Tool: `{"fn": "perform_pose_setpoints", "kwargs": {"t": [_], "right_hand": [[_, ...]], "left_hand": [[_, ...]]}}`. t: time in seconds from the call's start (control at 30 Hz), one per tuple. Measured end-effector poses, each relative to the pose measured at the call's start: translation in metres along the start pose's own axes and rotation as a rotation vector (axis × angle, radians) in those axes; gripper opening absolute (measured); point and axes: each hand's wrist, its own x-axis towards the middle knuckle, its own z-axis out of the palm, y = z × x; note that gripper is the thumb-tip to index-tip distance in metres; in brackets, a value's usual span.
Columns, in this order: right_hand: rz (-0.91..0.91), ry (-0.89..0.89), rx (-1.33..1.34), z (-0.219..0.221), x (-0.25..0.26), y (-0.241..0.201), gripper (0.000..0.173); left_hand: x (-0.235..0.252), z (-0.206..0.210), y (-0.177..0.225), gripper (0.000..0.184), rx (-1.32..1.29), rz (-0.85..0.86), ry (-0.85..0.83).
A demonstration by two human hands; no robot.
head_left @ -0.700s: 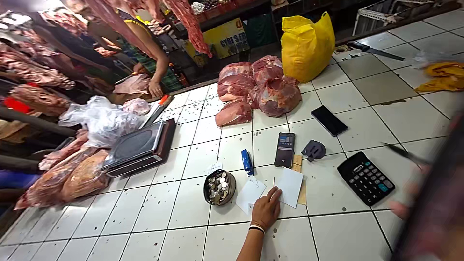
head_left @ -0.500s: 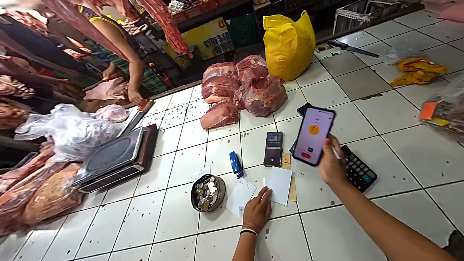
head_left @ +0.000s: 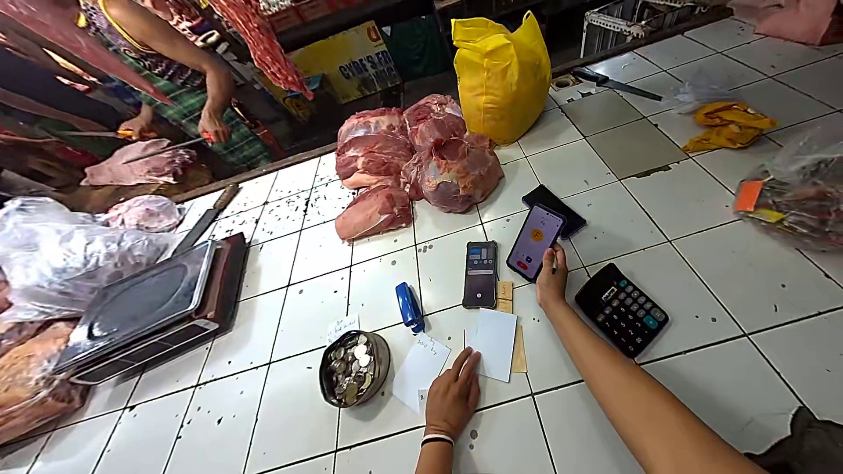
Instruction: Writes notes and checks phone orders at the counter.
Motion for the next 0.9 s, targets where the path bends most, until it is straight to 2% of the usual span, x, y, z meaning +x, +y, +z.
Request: {"fn": "perform_pose_setpoints", "kwargs": {"t": [0.27, 0.47, 0.57, 0.67, 0.77, 0.83, 0.9], "right_hand": [[0.081, -0.284, -0.134, -0.022, 0.052, -0.004, 0.039], [0.093, -0.297, -0.176, -0.025, 0.062, -0.011, 0.04], [-0.036, -0.19, -0.313, -0.031, 0.047, -0.018, 0.044], [-0.205, -0.232, -0.438, -0.043, 0.011, -0.022, 0.049], [-0.379, -0.315, -0.562, -0.054, -0.021, -0.006, 0.047], [-0.502, -0.295, -0.631, -0.061, -0.031, 0.013, 0.047], [-0.495, -0.265, -0.696, -0.063, -0.029, 0.025, 0.051]], "left_hand": [[-0.001, 0.0, -0.002, 0.042, -0.003, -0.006, -0.007], [-0.001, 0.001, -0.004, 0.043, 0.008, 0.007, -0.007], [-0.001, 0.001, -0.005, 0.043, 0.01, 0.005, -0.013], [-0.001, 0.001, -0.005, 0.042, 0.006, 0.008, -0.012], [-0.001, 0.001, -0.006, 0.043, 0.003, 0.006, -0.015], [-0.001, 0.0, -0.005, 0.043, 0.002, -0.003, -0.024], [-0.001, 0.0, -0.004, 0.042, -0.002, -0.01, -0.022]]}}
